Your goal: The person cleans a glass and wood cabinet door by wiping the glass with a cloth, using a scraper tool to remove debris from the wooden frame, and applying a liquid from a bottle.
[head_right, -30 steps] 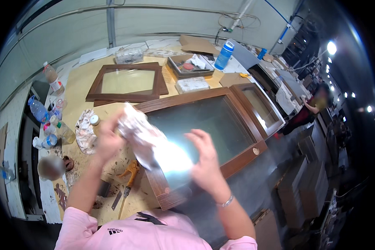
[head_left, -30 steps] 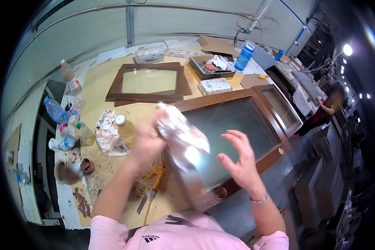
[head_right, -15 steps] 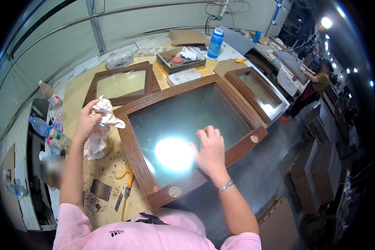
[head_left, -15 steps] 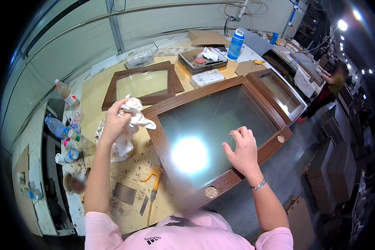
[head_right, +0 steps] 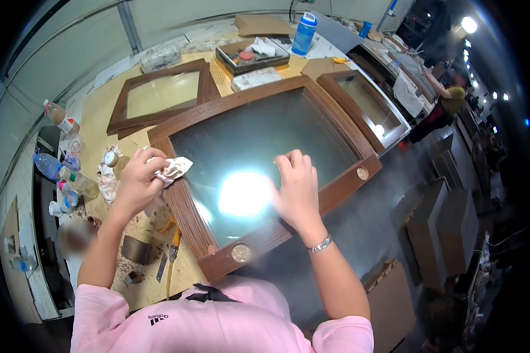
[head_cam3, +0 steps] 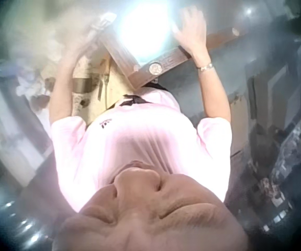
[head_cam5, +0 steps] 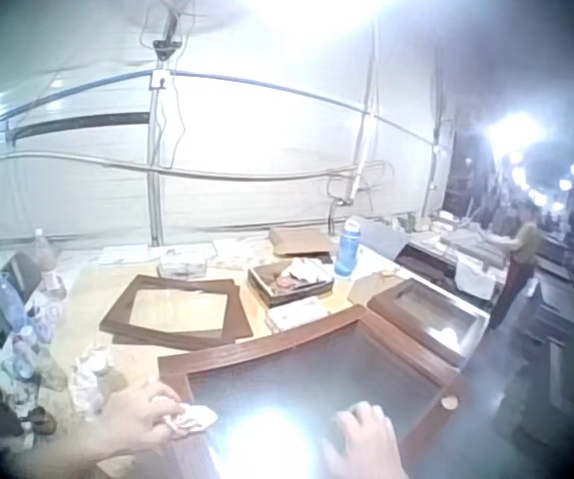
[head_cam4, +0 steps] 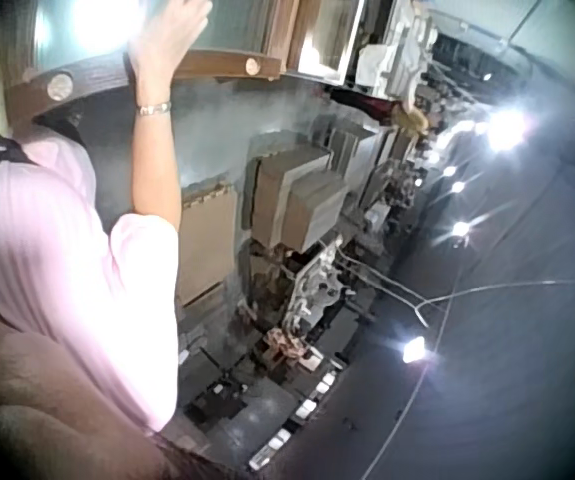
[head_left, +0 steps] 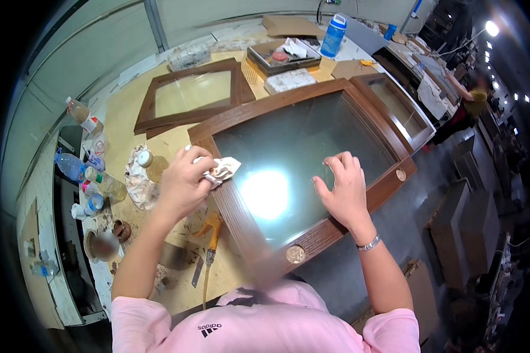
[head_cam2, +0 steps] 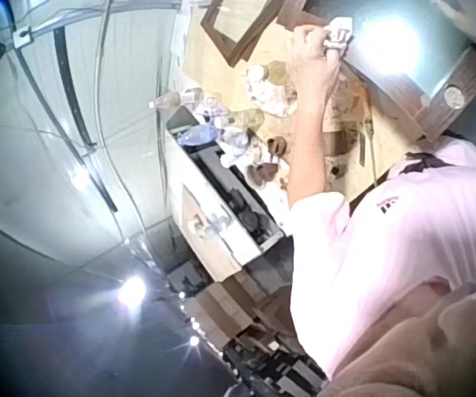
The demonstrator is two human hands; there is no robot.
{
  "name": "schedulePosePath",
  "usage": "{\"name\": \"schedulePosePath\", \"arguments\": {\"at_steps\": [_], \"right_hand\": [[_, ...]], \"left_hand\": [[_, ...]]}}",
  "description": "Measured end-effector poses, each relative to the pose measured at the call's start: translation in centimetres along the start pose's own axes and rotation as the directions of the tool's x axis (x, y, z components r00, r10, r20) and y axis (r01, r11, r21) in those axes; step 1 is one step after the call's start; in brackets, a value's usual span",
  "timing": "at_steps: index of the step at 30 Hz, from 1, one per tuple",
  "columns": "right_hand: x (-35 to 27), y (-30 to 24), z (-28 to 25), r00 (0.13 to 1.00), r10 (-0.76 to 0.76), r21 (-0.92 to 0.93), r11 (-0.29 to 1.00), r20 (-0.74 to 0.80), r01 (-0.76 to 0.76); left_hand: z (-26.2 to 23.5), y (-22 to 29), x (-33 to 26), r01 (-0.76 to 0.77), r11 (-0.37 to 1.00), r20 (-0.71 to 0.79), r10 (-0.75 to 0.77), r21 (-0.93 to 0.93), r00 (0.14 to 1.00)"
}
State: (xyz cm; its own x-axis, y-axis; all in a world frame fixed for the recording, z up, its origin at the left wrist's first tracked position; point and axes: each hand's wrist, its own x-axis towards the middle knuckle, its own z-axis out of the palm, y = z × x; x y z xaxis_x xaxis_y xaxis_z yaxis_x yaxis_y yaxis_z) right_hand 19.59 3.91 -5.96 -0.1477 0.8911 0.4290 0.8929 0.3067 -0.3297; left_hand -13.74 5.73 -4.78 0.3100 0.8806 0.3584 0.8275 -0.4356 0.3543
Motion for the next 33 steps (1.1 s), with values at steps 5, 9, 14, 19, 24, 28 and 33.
{"name": "schedulePosePath", "arguments": {"at_steps": [5, 9, 14, 19, 24, 28, 33], "right_hand": [[-0.1, 0.4, 0.0, 0.999, 0.021, 0.010, 1.000, 0.028, -0.022], [-0.1, 0.0, 0.2, 0.998, 0.037, 0.011, 0.999, 0.049, -0.037], [-0.3, 0.2, 0.0, 0.999, 0.012, 0.000, 1.000, 0.034, -0.012], [-0.5, 0.1, -0.1, 1.000, 0.009, 0.000, 1.000, 0.027, -0.009], [-0.5, 0.0, 0.0, 1.000, -0.006, -0.042, 0.999, 0.013, 0.006], [-0.5, 0.0, 0.2, 1.000, -0.014, -0.039, 0.999, 0.010, 0.015], [-0.6, 0.4, 0.2, 0.999, -0.033, -0.019, 0.999, -0.002, 0.033]], "left_hand": [[-2.2, 5.6, -1.3, -0.175, 0.981, -0.074, 0.169, -0.087, 0.983], [-1.2, 10.4, -4.2, -0.457, 0.885, 0.258, 0.464, -0.091, 0.847], [-1.5, 9.1, -4.5, -0.450, 0.885, 0.271, 0.465, -0.118, 0.843], [-3.1, 9.7, -4.2, -0.369, 0.883, 0.321, 0.453, -0.290, 0.831], [-2.6, 10.7, -3.4, -0.356, 0.916, 0.447, 0.401, -0.185, 0.800], [-1.6, 11.1, -2.9, -0.338, 0.923, 0.451, 0.385, -0.186, 0.805], [-1.5, 8.7, -2.6, -0.166, 0.896, 0.277, 0.297, -0.412, 0.914]]}}
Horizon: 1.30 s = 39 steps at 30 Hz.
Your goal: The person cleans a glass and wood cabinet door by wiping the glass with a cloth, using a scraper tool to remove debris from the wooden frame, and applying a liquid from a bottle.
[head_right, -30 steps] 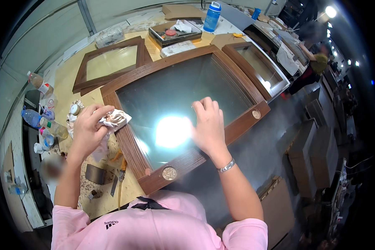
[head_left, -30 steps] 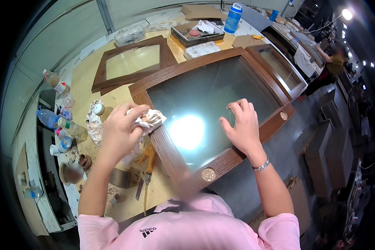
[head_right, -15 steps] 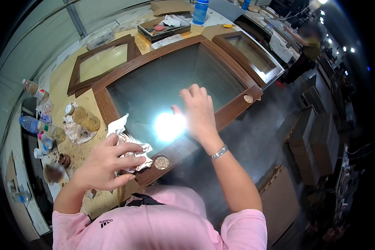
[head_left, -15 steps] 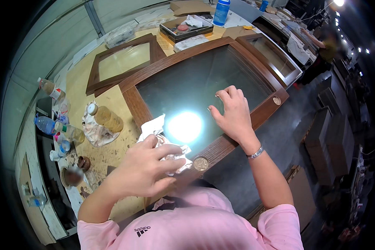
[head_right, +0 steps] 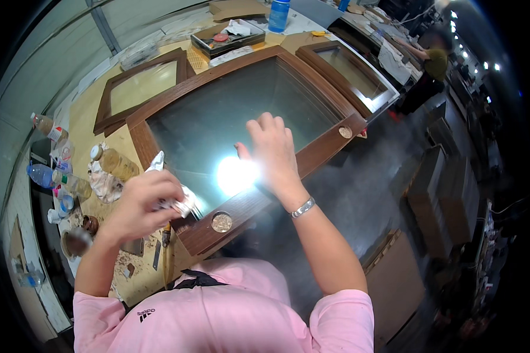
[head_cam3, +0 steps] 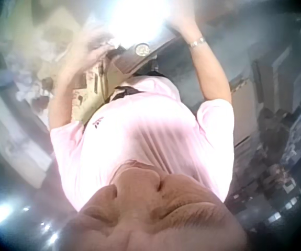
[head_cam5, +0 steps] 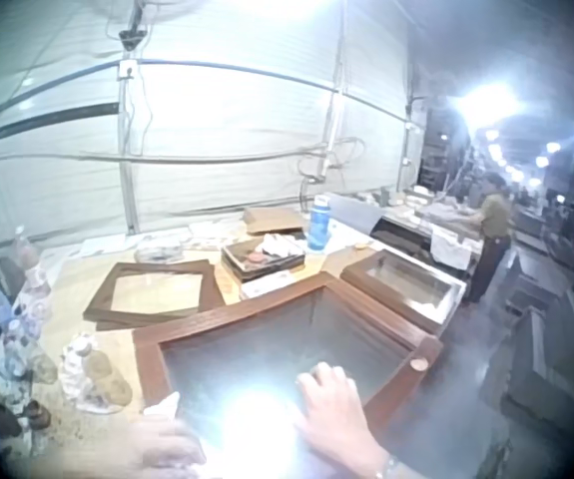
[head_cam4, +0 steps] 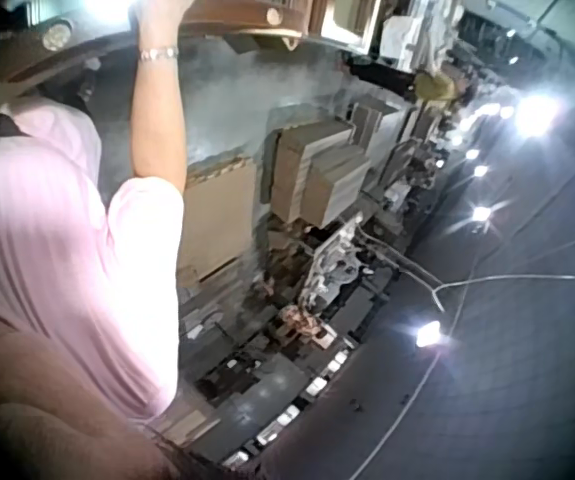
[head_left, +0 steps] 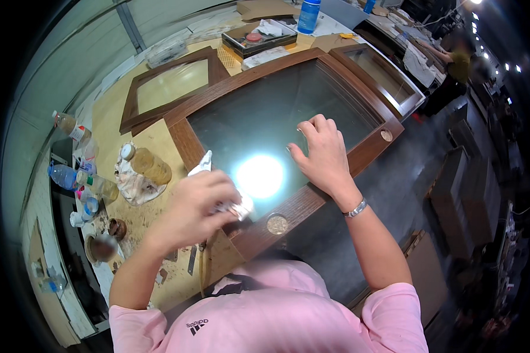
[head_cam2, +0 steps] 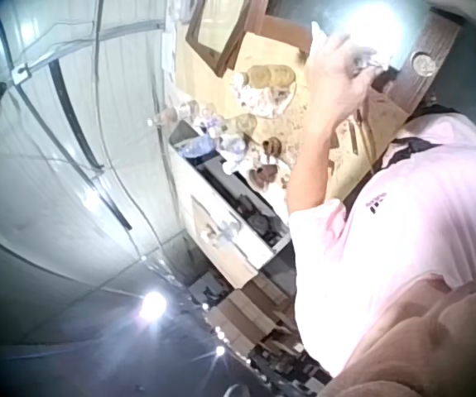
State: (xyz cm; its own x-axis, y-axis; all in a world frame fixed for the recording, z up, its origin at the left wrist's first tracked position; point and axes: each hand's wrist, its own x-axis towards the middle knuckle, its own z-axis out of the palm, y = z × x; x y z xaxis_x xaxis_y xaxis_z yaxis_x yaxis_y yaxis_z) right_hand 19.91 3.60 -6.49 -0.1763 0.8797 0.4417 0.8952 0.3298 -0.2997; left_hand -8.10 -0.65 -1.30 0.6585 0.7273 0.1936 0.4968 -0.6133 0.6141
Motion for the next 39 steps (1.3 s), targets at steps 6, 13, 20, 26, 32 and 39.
{"name": "schedulePosePath", "arguments": {"at_steps": [6, 13, 20, 26, 32, 39], "right_hand": [[0.0, 0.0, 0.1, 0.999, 0.030, 0.002, 1.000, 0.014, -0.030], [-0.1, 0.0, 0.0, 1.000, 0.019, 0.012, 1.000, -0.012, -0.018], [0.0, -0.1, 0.0, 1.000, 0.010, 0.001, 1.000, -0.006, -0.010], [-0.1, -0.1, 0.1, 1.000, 0.010, 0.000, 1.000, -0.007, -0.010], [-0.1, -0.2, 0.1, 1.000, -0.002, 0.004, 1.000, -0.012, 0.003], [-0.2, 0.1, -0.2, 1.000, 0.006, -0.006, 1.000, -0.008, -0.007]], "left_hand": [[-0.7, 2.5, -0.6, 0.246, 0.620, 0.020, -0.347, -0.745, 0.938], [0.8, 1.6, -1.6, -0.178, 0.984, 0.072, 0.177, 0.020, 0.982], [2.1, -0.6, -1.8, -0.064, 0.998, -0.142, 0.065, 0.014, 0.988], [1.8, -0.1, -1.0, -0.152, 0.984, 0.001, 0.152, 0.097, 0.988], [1.4, 0.3, -1.0, -0.083, 0.995, -0.217, 0.070, -0.051, 0.974], [-2.9, 3.1, -4.2, -0.035, 0.958, 0.177, -0.017, 0.284, 0.984]]}}
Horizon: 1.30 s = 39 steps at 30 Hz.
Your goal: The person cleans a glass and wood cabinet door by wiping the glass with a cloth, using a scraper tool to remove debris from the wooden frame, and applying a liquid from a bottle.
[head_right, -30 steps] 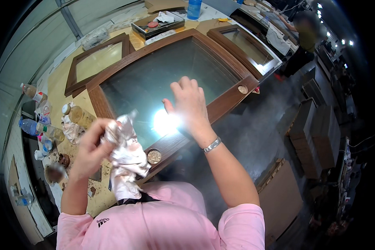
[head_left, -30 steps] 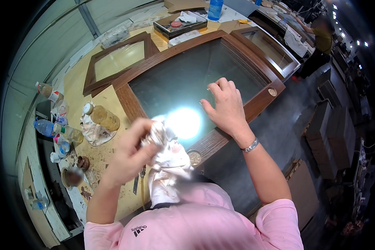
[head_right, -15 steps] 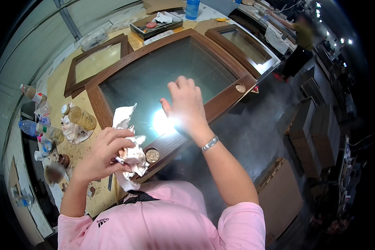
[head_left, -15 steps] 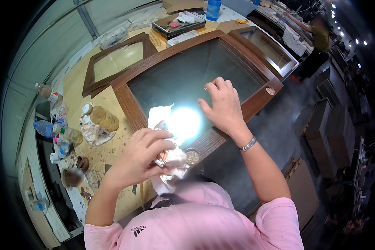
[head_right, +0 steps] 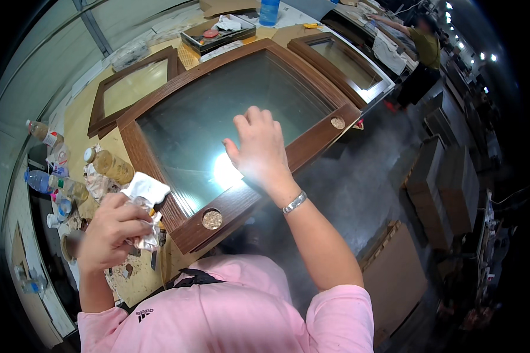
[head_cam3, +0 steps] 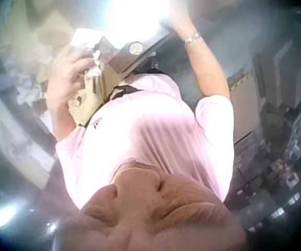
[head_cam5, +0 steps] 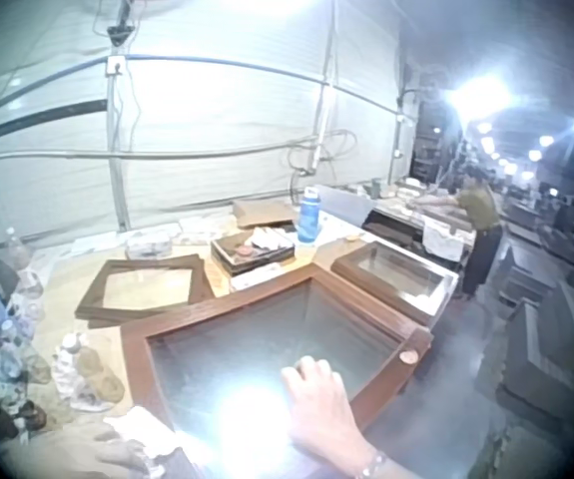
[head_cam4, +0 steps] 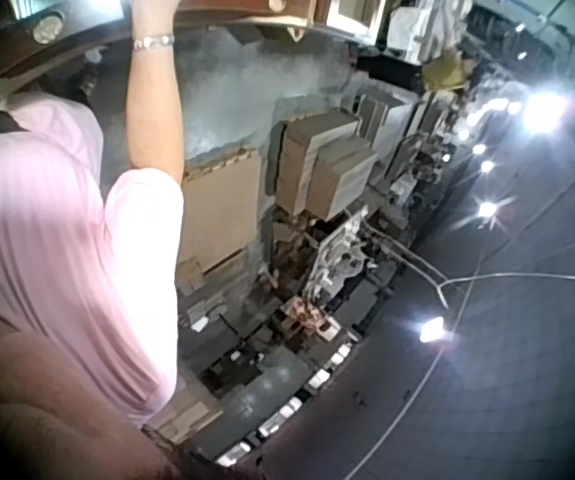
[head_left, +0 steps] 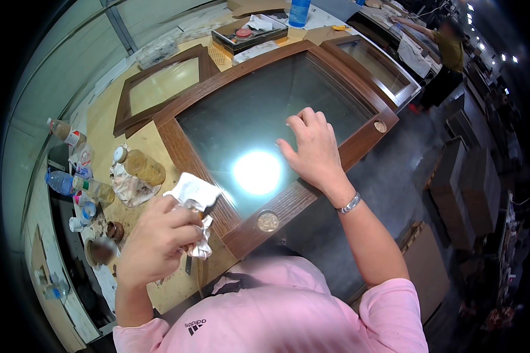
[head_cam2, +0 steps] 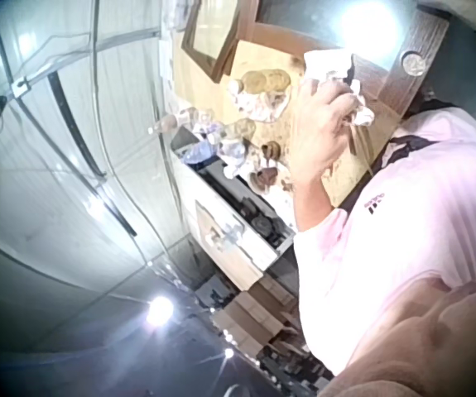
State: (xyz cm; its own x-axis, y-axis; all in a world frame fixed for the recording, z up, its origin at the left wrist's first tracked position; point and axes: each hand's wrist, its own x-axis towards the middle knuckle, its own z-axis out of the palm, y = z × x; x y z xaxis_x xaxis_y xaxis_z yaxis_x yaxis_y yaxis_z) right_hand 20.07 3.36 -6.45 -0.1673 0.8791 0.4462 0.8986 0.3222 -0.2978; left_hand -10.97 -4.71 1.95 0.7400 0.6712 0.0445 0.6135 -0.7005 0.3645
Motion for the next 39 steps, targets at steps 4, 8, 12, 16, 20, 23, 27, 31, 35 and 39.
{"name": "schedulePosePath", "arguments": {"at_steps": [4, 8, 12, 16, 20, 23, 27, 31, 35, 39], "right_hand": [[0.0, 0.1, 0.1, 1.000, 0.006, -0.004, 1.000, -0.005, -0.006], [0.3, -0.3, 0.4, 1.000, -0.001, 0.037, 0.999, -0.005, 0.002], [0.3, -0.4, -0.1, 1.000, 0.012, 0.017, 1.000, 0.001, -0.012], [0.2, -0.2, 0.0, 0.999, 0.026, 0.011, 1.000, 0.021, -0.027], [0.4, 0.0, 0.1, 0.999, 0.031, 0.018, 0.999, 0.035, -0.032], [0.1, 0.0, 0.1, 1.000, 0.023, 0.036, 0.999, 0.016, -0.023], [0.2, -0.2, 0.0, 1.000, 0.011, 0.041, 0.999, 0.003, -0.012], [0.3, -0.5, 0.3, 1.000, 0.005, 0.040, 0.999, 0.013, -0.005], [0.2, -0.2, -0.3, 0.999, 0.044, 0.058, 0.997, 0.032, -0.046], [0.2, -0.4, -0.2, 1.000, -0.010, 0.063, 0.998, -0.024, 0.011]], "left_hand": [[1.8, 1.4, 3.3, -0.114, 0.988, -0.282, 0.081, -0.105, 0.956], [3.6, 0.6, 1.5, -0.218, 0.936, -0.113, 0.194, -0.277, 0.975], [1.4, -3.9, -3.4, -0.042, 0.639, -0.158, -0.125, -0.768, 0.980], [1.9, -0.7, 0.7, -0.184, 0.010, -0.165, -0.489, -0.983, 0.857], [4.4, -0.9, 2.7, 0.098, 0.927, -0.245, -0.197, -0.363, 0.949], [4.4, 0.3, 1.0, 0.022, 1.000, -0.209, -0.020, 0.005, 0.978], [4.7, -2.1, 0.4, 0.051, 0.993, -0.362, -0.085, -0.103, 0.928], [4.3, -0.4, 3.0, -0.018, 1.000, -0.450, 0.005, -0.025, 0.893], [4.5, -2.0, 1.7, -0.028, 0.988, -0.325, -0.023, -0.149, 0.945], [3.2, -5.1, -1.3, 0.211, 0.913, -0.500, -0.372, -0.349, 0.782]]}}
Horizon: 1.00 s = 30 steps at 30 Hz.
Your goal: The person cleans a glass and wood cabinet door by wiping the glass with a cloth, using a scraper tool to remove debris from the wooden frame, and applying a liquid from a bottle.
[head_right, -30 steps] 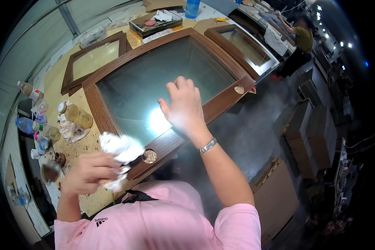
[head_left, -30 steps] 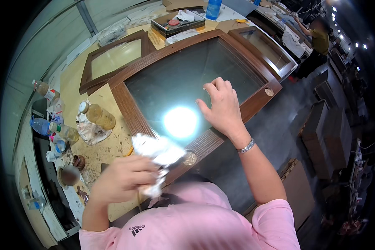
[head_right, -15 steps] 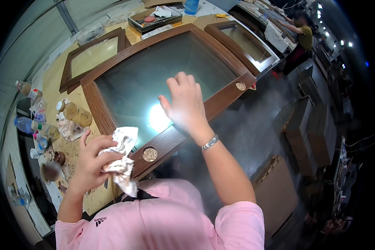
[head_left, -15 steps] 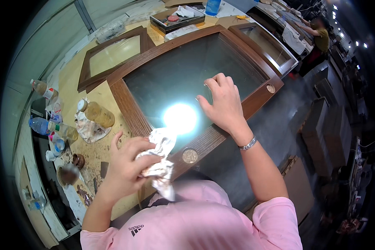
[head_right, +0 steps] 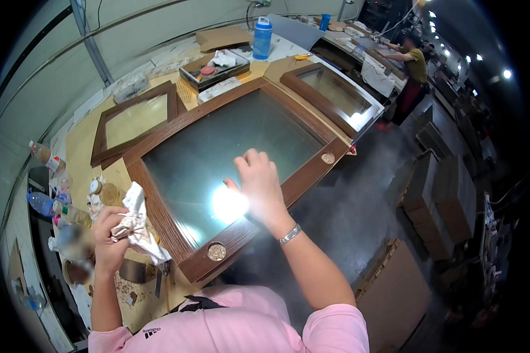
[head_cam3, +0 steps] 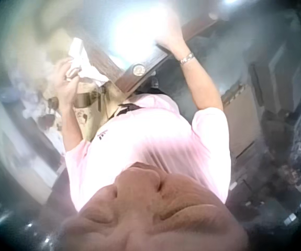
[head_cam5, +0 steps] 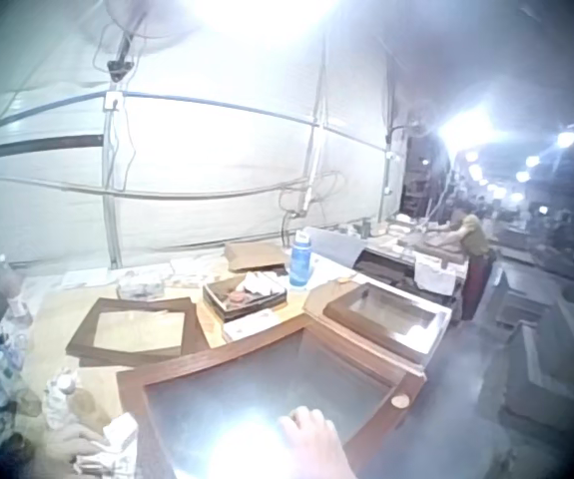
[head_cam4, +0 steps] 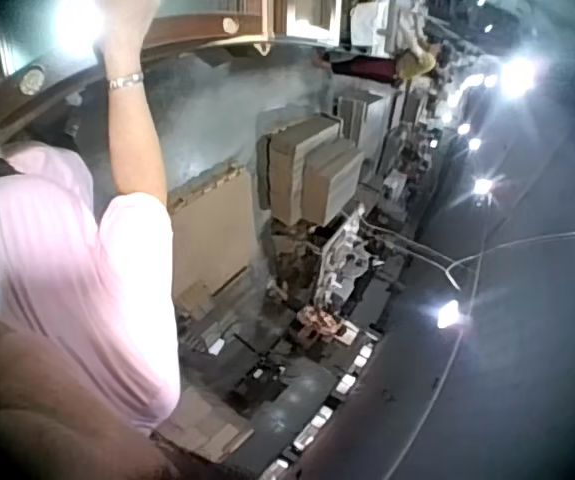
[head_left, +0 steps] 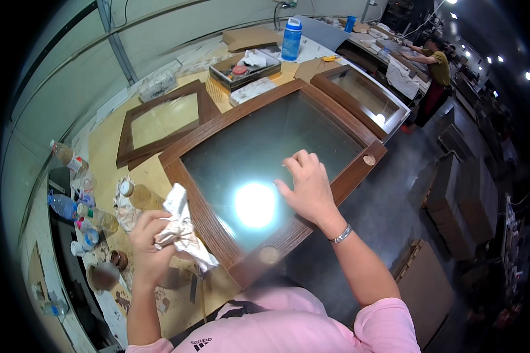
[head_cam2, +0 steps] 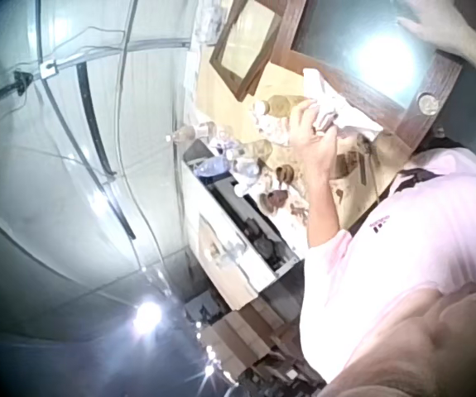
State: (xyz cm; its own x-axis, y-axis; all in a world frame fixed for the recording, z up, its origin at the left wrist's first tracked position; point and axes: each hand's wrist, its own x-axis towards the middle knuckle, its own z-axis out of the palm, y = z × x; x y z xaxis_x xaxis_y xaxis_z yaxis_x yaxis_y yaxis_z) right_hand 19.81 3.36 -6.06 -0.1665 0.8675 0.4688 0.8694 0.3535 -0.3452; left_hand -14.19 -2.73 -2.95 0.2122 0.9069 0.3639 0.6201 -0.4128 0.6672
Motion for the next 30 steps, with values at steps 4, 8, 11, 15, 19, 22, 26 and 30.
{"name": "schedulePosePath", "arguments": {"at_steps": [4, 8, 11, 15, 19, 22, 26, 30], "right_hand": [[-0.2, 0.5, -0.1, 1.000, 0.018, -0.007, 1.000, 0.014, -0.018], [-0.2, 0.2, 0.1, 1.000, 0.022, -0.013, 1.000, 0.016, -0.022], [0.0, 0.7, 0.2, 0.999, 0.016, -0.021, 1.000, 0.028, -0.016], [0.1, 1.8, -1.0, 0.989, -0.024, 0.150, 0.989, 0.148, 0.002], [2.7, 7.8, -4.0, 0.989, -0.086, 0.395, 0.918, 0.121, 0.031], [6.8, 14.5, -7.2, 0.999, -0.002, 0.189, 0.982, 0.033, -0.004], [9.2, 22.3, -6.1, 0.981, 0.090, 0.038, 0.994, 0.172, -0.098], [8.4, 21.7, -4.4, 0.937, 0.068, -0.016, 0.998, 0.342, -0.066]], "left_hand": [[2.7, 0.9, 1.1, -0.087, 0.996, -0.006, 0.087, -0.029, 0.996], [4.7, 0.7, 0.9, -0.216, 0.967, 0.001, 0.218, 0.132, 0.976], [4.9, 0.4, 1.4, -0.171, 0.982, -0.012, 0.172, 0.077, 0.985], [5.0, 0.6, 1.8, -0.074, 0.997, -0.024, 0.074, -0.022, 0.997], [3.2, 0.9, 5.4, -0.010, 0.984, -0.090, 0.027, 0.178, 0.996], [4.4, 1.0, 11.7, -0.043, 0.957, -0.125, 0.081, 0.286, 0.989], [13.3, 0.6, 23.3, 0.023, 0.898, -0.049, -0.002, 0.440, 0.999], [22.1, 2.5, 28.2, -0.147, 0.782, 0.024, 0.167, 0.606, 0.986]]}}
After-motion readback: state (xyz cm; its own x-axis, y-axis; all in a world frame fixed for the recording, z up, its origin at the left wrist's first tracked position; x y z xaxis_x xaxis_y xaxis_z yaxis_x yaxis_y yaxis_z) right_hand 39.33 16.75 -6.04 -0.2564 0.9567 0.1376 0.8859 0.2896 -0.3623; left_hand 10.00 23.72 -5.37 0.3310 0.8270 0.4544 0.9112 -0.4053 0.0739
